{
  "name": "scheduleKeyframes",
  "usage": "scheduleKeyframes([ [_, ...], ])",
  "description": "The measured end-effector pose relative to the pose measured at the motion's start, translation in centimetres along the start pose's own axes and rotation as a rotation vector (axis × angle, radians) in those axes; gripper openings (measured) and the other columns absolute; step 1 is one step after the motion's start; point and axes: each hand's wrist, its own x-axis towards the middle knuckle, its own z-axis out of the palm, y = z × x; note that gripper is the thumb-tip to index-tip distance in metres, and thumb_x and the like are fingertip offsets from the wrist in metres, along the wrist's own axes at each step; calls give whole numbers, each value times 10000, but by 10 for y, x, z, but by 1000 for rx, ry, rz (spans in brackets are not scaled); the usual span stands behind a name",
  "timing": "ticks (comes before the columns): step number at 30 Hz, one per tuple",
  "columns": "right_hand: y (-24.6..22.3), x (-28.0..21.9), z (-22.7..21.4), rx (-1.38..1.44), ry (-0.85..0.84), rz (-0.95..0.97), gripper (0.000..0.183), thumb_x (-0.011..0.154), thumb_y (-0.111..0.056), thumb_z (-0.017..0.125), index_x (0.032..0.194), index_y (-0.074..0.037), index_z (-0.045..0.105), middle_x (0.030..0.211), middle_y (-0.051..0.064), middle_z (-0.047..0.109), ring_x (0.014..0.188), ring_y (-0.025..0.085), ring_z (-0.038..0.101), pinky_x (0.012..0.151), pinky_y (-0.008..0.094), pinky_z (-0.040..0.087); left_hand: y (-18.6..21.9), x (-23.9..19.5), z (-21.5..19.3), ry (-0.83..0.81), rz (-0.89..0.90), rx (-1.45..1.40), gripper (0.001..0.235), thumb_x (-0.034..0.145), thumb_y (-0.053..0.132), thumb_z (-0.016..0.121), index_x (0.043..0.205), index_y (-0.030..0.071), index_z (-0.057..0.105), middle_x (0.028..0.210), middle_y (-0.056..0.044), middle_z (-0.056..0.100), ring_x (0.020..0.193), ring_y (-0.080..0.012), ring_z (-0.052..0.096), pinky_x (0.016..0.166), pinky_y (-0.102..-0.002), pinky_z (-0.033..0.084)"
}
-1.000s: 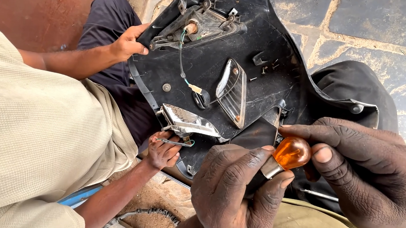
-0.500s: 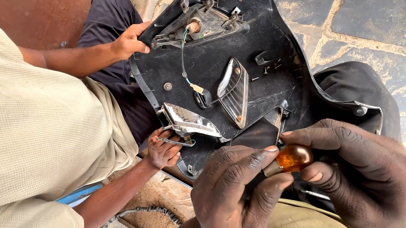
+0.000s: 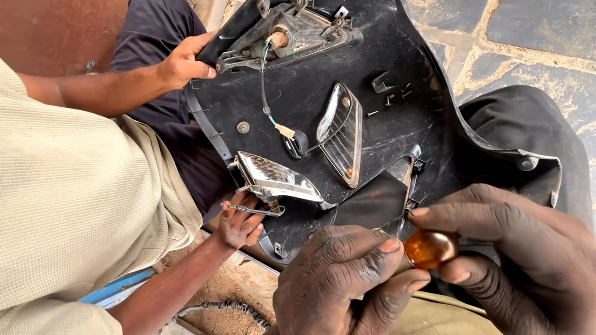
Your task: The person sits on the ground with a scooter front fairing panel across their lap. They pry the turn signal indicator unit out of the panel using a screwdriver, disconnect its wiring, remove the amber bulb from the indicator housing, and fit the bulb back into the unit.
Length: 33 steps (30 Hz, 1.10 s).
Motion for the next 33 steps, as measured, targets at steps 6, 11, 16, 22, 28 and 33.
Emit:
scheduleKeyframes([
  [6,1,-3,-1,-72,-23,-65,402,948,-274,685,1229,11,649,979,73,754,884,141,736,699,222,615,-2,-1,-4,-43,-34,-64,263,1035,198,803,1208,85,640,1122,-82,748,1009,-188,778,850,-291,669],
  [11,0,-3,-1,29,-20,19,451,952,-249,680,1311,19,627,1050,87,752,920,148,735,733,226,616,-2,6,-7,-64,40,-11,282,1025,99,799,1242,80,621,1162,-99,737,1066,-209,770,906,-313,658],
  [16,3,-8,2,81,-8,47,455,944,-256,688,1310,9,638,1065,83,764,944,147,757,754,226,627,-4,8,-9,-63,57,-21,271,1011,46,798,1215,73,621,1178,-112,729,1081,-226,765,909,-326,657],
  [22,6,-10,5,105,31,98,403,943,-218,695,1279,3,672,1029,65,788,911,128,794,739,221,650,-2,5,-9,-39,36,-46,324,967,121,852,1197,86,627,1170,-92,730,1077,-212,761,901,-310,657],
  [28,9,-8,13,118,43,108,371,932,-171,703,1266,-10,683,1042,60,804,932,121,796,774,219,663,0,0,-9,25,-5,-38,315,965,105,846,1217,100,657,1153,-86,737,1073,-192,767,896,-293,647],
  [33,15,-15,22,156,79,198,295,928,-135,721,1196,-11,736,1026,73,809,896,138,808,759,247,662,-2,-6,-18,21,-18,7,275,982,52,815,1208,100,665,1171,-115,728,1108,-216,762,905,-305,642],
])
